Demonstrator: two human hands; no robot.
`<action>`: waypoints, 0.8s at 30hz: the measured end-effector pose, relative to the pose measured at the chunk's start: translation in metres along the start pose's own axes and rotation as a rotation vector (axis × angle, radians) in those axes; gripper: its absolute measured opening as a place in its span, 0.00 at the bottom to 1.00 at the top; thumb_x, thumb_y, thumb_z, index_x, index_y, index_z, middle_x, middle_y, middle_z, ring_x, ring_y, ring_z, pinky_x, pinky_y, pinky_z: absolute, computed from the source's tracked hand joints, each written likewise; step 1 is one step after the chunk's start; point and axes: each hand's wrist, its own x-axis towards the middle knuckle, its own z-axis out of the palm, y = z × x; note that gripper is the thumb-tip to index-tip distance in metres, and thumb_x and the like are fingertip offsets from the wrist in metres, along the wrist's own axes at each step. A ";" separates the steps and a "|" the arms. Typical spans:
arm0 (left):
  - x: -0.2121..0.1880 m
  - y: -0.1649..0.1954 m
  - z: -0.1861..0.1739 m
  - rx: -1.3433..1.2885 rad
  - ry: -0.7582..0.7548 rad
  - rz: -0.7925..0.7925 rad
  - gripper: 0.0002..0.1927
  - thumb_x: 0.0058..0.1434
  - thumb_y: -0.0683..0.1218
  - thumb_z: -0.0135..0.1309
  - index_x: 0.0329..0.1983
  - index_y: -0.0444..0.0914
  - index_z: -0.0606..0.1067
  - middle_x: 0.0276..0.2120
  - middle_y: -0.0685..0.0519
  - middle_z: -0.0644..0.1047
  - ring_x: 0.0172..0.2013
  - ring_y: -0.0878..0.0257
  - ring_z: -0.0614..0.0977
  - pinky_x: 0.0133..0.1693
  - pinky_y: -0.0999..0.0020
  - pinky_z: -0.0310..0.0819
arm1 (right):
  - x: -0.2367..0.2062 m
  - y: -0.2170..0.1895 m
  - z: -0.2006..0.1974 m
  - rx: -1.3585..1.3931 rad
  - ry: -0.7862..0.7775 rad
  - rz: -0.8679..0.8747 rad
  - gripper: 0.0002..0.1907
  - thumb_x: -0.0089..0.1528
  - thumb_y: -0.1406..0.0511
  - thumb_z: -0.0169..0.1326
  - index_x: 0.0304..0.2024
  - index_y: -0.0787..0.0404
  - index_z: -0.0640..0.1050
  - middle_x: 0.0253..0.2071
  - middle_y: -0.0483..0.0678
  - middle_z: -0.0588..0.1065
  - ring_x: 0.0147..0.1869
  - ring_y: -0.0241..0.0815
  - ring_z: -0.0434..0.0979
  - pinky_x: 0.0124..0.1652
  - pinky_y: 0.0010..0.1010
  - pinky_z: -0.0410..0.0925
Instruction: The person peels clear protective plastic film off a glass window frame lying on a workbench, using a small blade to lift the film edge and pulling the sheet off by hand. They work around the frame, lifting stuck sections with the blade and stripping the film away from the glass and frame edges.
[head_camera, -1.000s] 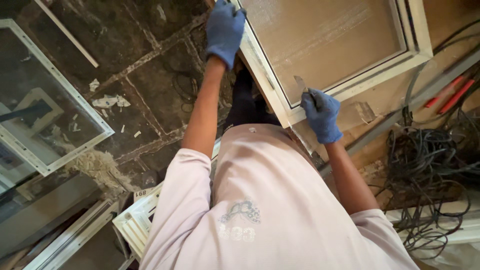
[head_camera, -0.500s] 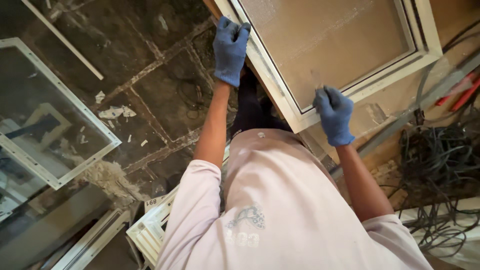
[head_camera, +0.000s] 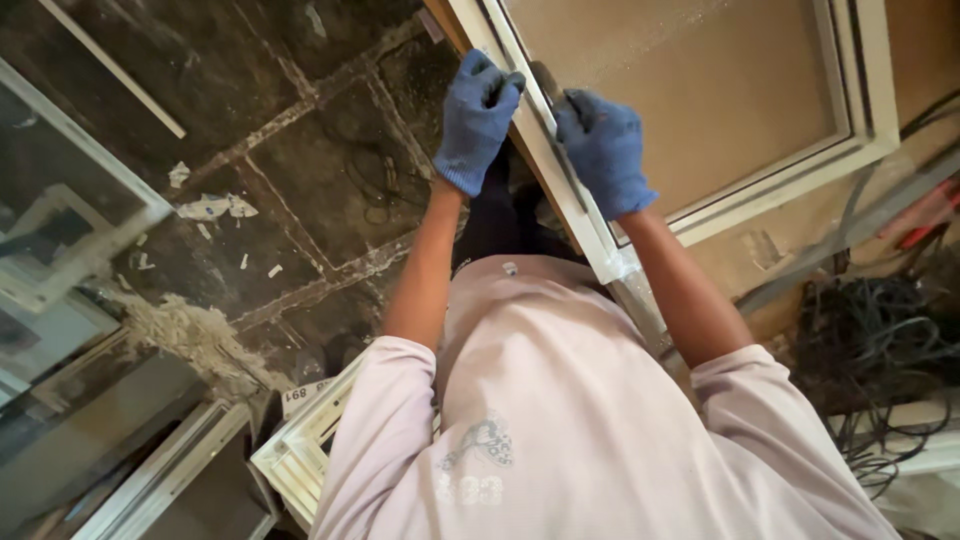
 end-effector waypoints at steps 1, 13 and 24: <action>0.002 0.003 -0.003 -0.012 -0.013 -0.014 0.17 0.66 0.43 0.60 0.25 0.30 0.68 0.30 0.48 0.65 0.27 0.56 0.70 0.32 0.60 0.65 | 0.001 -0.001 0.002 -0.014 0.022 -0.024 0.09 0.66 0.64 0.58 0.44 0.64 0.83 0.30 0.56 0.79 0.32 0.51 0.81 0.35 0.37 0.71; 0.023 0.013 0.017 0.126 0.081 -0.134 0.15 0.63 0.45 0.60 0.24 0.33 0.72 0.27 0.46 0.71 0.26 0.52 0.75 0.31 0.58 0.68 | 0.013 -0.004 0.000 -0.009 0.050 0.097 0.09 0.67 0.61 0.59 0.42 0.60 0.83 0.30 0.56 0.79 0.32 0.53 0.82 0.33 0.39 0.71; 0.038 0.004 0.024 0.292 0.026 -0.105 0.09 0.64 0.46 0.57 0.29 0.36 0.76 0.28 0.46 0.74 0.29 0.48 0.79 0.34 0.55 0.74 | 0.021 0.007 -0.008 -0.029 0.036 0.040 0.10 0.67 0.61 0.58 0.44 0.61 0.84 0.31 0.58 0.78 0.34 0.56 0.81 0.35 0.41 0.72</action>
